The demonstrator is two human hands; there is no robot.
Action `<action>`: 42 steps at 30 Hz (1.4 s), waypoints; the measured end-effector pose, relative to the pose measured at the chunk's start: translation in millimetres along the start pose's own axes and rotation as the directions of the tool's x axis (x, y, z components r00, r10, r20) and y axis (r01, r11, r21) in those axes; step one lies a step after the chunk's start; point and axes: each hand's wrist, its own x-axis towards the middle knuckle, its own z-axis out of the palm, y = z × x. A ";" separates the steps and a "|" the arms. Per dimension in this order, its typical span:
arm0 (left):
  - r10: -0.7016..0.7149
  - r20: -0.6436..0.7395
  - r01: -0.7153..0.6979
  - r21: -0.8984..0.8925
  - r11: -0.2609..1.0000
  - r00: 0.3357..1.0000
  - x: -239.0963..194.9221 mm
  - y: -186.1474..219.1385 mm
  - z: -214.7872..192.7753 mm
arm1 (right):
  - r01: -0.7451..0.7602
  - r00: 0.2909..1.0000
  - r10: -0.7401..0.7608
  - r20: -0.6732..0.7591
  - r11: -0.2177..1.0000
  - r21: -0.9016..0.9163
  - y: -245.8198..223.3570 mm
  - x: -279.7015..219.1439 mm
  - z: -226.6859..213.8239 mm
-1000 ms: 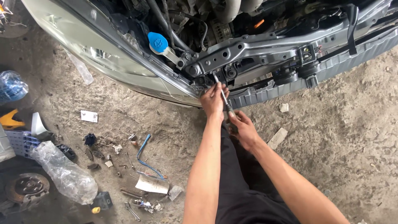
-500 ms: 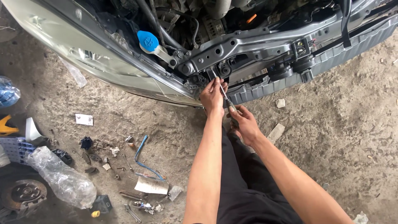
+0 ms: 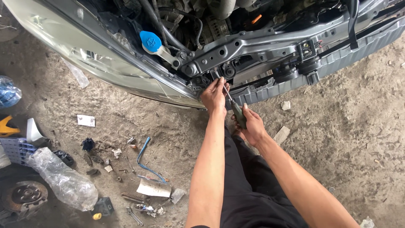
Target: The person uses a screwdriver to remove bolts from the front bumper area of a car with the hood open. They then use a brush to clean the front wheel rim.
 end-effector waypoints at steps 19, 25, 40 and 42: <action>0.028 -0.062 -0.028 0.001 1.000 0.998 -9.3 -12.6 20.3 | 0.072 0.997 -0.075 0.030 0.993 0.098 22.9 18.2 -23.7; -0.003 0.033 0.001 0.052 0.999 0.999 -18.0 -16.4 40.7 | 0.160 0.985 -0.159 -0.068 0.987 0.009 15.2 14.6 -33.1; -0.022 0.016 0.022 -0.008 1.000 1.000 -8.0 -9.4 43.9 | 0.176 0.972 -0.166 -0.168 0.983 0.049 -0.2 24.3 -32.7; -0.024 0.014 0.024 -0.013 1.000 1.000 -10.9 -5.9 44.5 | 0.171 0.970 -0.163 -0.183 0.985 0.029 -0.7 25.2 -35.0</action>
